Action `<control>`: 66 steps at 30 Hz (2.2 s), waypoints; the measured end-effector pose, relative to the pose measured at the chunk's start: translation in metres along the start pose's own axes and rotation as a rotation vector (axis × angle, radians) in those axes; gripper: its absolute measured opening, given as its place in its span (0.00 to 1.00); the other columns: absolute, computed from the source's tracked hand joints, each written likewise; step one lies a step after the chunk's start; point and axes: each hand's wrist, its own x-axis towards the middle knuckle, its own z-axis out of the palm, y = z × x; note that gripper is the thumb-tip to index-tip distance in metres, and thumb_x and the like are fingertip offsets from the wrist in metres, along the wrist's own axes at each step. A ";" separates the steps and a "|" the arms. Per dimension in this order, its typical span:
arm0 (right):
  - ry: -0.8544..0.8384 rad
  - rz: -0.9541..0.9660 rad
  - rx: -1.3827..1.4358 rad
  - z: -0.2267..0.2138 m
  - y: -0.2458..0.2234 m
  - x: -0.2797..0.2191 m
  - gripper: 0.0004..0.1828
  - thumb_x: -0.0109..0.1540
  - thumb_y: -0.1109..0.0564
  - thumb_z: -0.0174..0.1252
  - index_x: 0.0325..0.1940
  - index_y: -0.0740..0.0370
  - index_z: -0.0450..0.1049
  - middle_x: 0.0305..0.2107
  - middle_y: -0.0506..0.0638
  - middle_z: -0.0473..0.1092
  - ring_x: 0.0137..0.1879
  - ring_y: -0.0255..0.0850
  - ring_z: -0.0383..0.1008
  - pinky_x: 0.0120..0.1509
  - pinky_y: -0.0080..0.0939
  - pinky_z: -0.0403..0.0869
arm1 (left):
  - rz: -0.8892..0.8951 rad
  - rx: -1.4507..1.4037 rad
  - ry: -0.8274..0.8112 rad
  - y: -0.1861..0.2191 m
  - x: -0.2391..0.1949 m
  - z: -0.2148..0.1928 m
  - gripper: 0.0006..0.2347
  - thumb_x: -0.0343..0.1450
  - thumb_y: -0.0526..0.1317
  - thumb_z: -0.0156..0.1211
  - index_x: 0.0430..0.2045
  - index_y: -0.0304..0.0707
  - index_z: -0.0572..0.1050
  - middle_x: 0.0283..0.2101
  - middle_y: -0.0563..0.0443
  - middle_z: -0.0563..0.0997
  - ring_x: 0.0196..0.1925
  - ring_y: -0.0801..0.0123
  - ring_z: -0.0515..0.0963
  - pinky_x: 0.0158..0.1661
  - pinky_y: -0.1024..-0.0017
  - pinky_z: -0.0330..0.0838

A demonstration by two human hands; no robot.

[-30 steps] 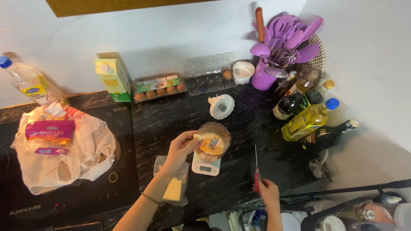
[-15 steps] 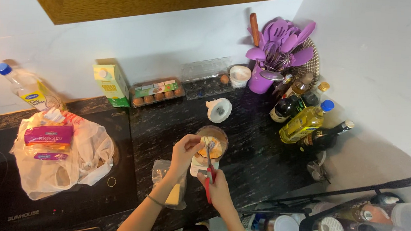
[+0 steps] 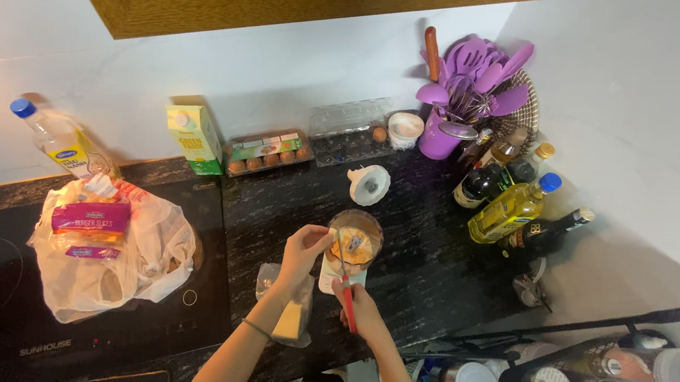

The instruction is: The person cuts a block of cheese with red-handled scissors, dropping pieces into a food processor bowl resting on a digital kitchen scale. They briefly wash their hands at the sink, dry them with a towel, then return to cutting more cheese into the bowl.

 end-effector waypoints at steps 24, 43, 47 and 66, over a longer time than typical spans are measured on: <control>-0.039 0.010 -0.062 -0.005 0.002 0.013 0.41 0.57 0.21 0.54 0.39 0.66 0.72 0.12 0.50 0.64 0.14 0.38 0.67 0.20 0.39 0.68 | 0.004 0.122 -0.018 -0.002 0.015 -0.005 0.10 0.70 0.38 0.66 0.38 0.29 0.80 0.37 0.46 0.87 0.39 0.71 0.86 0.42 0.74 0.82; 0.028 -0.011 -0.089 -0.011 -0.026 -0.013 0.36 0.56 0.29 0.64 0.32 0.68 0.72 0.10 0.53 0.67 0.15 0.39 0.70 0.20 0.38 0.69 | 0.000 0.144 -0.019 0.007 0.014 0.004 0.09 0.69 0.36 0.68 0.37 0.28 0.82 0.36 0.45 0.86 0.40 0.69 0.86 0.43 0.73 0.81; -0.019 -0.008 -0.042 -0.016 -0.021 -0.010 0.40 0.56 0.22 0.57 0.35 0.67 0.71 0.14 0.51 0.67 0.17 0.36 0.71 0.21 0.37 0.69 | -0.042 0.081 -0.023 0.005 0.014 0.004 0.09 0.70 0.36 0.66 0.39 0.28 0.80 0.39 0.45 0.86 0.42 0.68 0.86 0.45 0.73 0.82; 0.757 -0.649 -0.946 -0.034 -0.031 -0.047 0.43 0.47 0.31 0.71 0.41 0.69 0.61 0.36 0.59 0.63 0.45 0.59 0.73 0.47 0.53 0.75 | 0.283 0.533 -0.212 0.019 0.019 0.017 0.09 0.70 0.38 0.66 0.40 0.35 0.79 0.42 0.45 0.83 0.45 0.62 0.83 0.48 0.66 0.78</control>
